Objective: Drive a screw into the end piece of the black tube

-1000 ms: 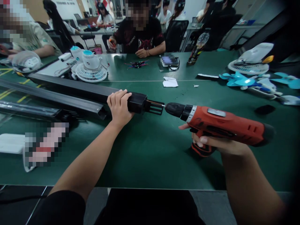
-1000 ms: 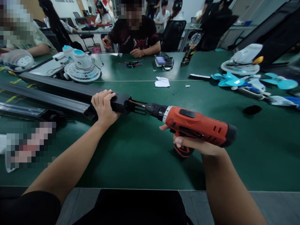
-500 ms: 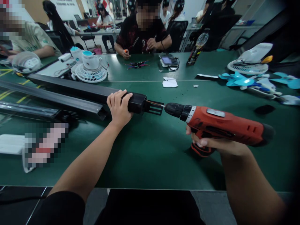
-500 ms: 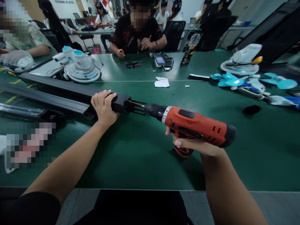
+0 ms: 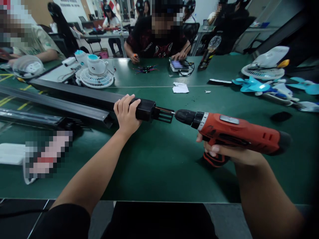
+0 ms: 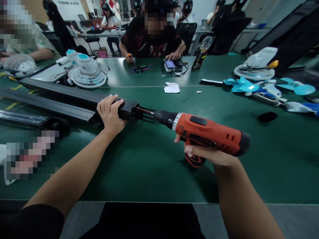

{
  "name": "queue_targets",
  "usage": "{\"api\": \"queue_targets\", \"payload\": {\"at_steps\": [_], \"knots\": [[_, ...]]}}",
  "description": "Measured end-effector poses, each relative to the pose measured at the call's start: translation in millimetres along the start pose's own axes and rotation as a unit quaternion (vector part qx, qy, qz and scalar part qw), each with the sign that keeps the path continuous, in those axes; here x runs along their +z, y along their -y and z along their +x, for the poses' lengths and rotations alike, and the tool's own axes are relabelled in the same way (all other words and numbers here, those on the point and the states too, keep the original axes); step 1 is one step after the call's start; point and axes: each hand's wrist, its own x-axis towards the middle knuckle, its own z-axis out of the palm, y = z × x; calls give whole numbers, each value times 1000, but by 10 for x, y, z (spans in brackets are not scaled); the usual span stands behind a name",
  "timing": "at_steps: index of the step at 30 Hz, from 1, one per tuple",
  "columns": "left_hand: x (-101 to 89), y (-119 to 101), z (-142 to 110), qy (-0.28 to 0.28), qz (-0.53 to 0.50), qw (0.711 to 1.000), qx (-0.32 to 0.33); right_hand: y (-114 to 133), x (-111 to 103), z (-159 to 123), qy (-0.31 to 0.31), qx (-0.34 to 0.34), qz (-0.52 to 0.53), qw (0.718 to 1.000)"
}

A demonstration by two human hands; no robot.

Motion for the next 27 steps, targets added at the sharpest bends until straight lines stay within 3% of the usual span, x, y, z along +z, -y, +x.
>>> {"api": "queue_targets", "payload": {"at_steps": [5,11,17,21,27], "knots": [[6,-17,1,-6,10,1000,4,-26,-25,3,0,14,-13,1000],[22,16,-12,-3,7,1000,-1,-54,-38,4,37,-4,48,998],[41,26,-24,-2,6,1000,-1,-89,-23,-50,-36,-9,25,999],[38,19,-27,-5,13,1000,2,-59,4,-27,-25,-23,15,999],[28,7,-19,10,3,1000,-11,28,23,13,-13,14,9,1000]]}}
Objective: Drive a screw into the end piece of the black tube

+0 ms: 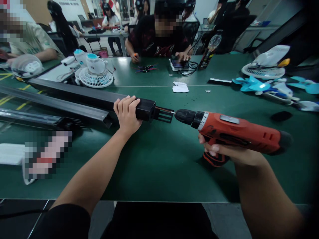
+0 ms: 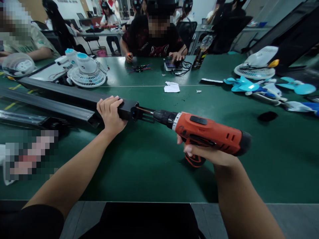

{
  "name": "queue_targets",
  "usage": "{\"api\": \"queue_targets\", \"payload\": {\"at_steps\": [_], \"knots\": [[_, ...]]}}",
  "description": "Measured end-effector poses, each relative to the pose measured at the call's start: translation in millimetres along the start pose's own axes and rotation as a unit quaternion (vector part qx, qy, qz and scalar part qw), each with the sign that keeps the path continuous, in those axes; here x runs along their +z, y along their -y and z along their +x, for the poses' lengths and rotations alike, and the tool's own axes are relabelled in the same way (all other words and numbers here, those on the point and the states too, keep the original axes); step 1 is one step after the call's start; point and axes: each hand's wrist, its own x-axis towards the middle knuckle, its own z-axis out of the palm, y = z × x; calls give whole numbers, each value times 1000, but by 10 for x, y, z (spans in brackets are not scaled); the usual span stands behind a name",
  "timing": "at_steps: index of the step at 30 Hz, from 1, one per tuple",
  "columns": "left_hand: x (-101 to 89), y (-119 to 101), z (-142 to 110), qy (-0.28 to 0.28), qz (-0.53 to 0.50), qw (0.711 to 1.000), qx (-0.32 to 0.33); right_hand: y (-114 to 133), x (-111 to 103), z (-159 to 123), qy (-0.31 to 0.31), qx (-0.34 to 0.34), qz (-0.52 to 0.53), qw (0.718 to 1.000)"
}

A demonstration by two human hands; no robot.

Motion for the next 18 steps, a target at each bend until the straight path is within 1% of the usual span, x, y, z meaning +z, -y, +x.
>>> {"api": "queue_targets", "payload": {"at_steps": [4,7,12,16,18], "knots": [[11,3,3,-15,17,1000,7,-10,-27,-5,4,2,-15,1000],[16,15,3,-11,14,1000,4,-25,-31,-14,3,0,-16,1000],[16,28,0,-3,1,1000,0,-18,-1,-11,2,-27,3,1000],[14,17,0,-20,15,999,20,-19,5,-3,-2,-15,6,1000],[12,11,1,-23,24,999,19,-25,0,-1,-2,-15,6,1000]]}}
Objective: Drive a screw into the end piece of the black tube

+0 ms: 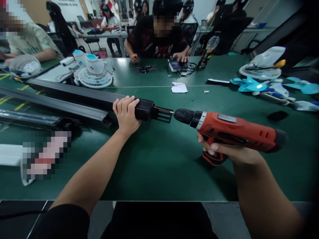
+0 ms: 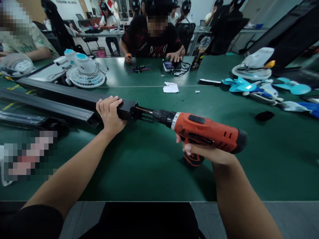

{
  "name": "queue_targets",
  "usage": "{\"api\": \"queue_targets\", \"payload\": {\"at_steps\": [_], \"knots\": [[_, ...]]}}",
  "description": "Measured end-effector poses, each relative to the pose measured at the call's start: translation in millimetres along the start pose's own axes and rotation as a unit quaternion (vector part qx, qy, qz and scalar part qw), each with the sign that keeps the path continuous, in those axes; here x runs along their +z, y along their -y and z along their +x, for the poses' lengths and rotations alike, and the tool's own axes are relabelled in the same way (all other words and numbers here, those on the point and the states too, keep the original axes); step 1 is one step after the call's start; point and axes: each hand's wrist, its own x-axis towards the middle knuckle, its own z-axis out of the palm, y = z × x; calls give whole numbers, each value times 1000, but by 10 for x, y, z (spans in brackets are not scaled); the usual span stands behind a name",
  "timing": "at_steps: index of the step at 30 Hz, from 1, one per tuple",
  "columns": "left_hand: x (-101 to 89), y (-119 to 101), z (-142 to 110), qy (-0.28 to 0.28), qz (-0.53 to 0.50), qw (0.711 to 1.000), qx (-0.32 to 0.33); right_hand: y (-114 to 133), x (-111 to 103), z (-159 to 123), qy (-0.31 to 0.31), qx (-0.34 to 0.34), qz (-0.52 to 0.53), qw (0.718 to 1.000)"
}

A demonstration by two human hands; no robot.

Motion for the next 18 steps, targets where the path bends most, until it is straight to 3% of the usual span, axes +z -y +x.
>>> {"api": "queue_targets", "payload": {"at_steps": [18], "knots": [[17,23,-14,-11,-20,1000,15,-44,-29,-8,0,2,5,1000]]}}
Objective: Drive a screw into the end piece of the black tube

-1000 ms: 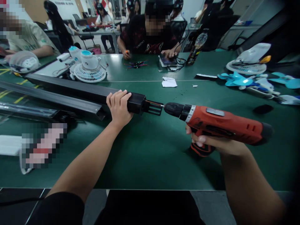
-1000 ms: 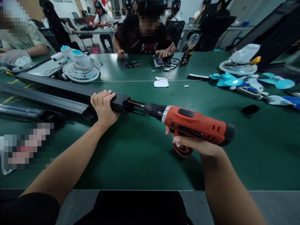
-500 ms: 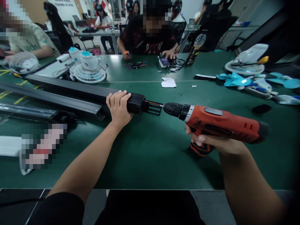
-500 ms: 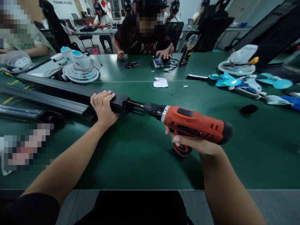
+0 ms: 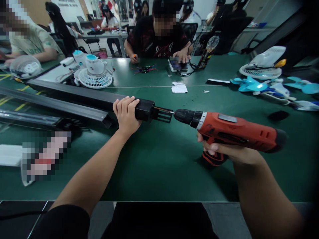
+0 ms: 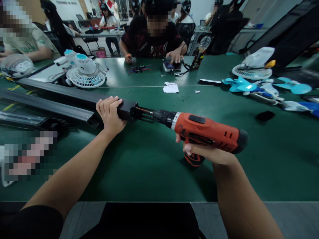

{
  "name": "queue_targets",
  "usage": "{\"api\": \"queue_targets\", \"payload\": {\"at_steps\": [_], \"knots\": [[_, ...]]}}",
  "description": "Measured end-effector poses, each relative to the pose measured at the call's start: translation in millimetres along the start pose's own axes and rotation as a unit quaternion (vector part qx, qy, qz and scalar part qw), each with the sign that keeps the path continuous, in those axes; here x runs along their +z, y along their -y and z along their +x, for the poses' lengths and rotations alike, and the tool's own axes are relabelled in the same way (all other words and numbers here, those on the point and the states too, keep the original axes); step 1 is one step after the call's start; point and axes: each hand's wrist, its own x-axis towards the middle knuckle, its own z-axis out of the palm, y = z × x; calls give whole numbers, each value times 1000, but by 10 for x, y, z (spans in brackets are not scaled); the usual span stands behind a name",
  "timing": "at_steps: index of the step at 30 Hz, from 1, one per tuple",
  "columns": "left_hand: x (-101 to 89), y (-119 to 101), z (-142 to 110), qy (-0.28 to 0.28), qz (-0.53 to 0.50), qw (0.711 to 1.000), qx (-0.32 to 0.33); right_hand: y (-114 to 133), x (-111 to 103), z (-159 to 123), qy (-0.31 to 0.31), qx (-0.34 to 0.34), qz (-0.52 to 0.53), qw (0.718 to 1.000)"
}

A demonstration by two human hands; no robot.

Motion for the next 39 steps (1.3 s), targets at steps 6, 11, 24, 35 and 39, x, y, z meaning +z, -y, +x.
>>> {"api": "queue_targets", "payload": {"at_steps": [6,11,24,35,39], "knots": [[-5,0,7,22,-7,1000,-14,4,4,-16,-3,15,-8,1000],[6,-1,8,-7,9,1000,7,17,13,-13,3,12,-10,1000],[13,17,0,0,-23,1000,-6,29,25,3,-1,0,-3,1000],[22,9,0,-30,12,999,24,25,11,6,9,7,-12,1000],[12,-7,8,-10,22,1000,1,37,18,3,9,5,-11,1000]]}}
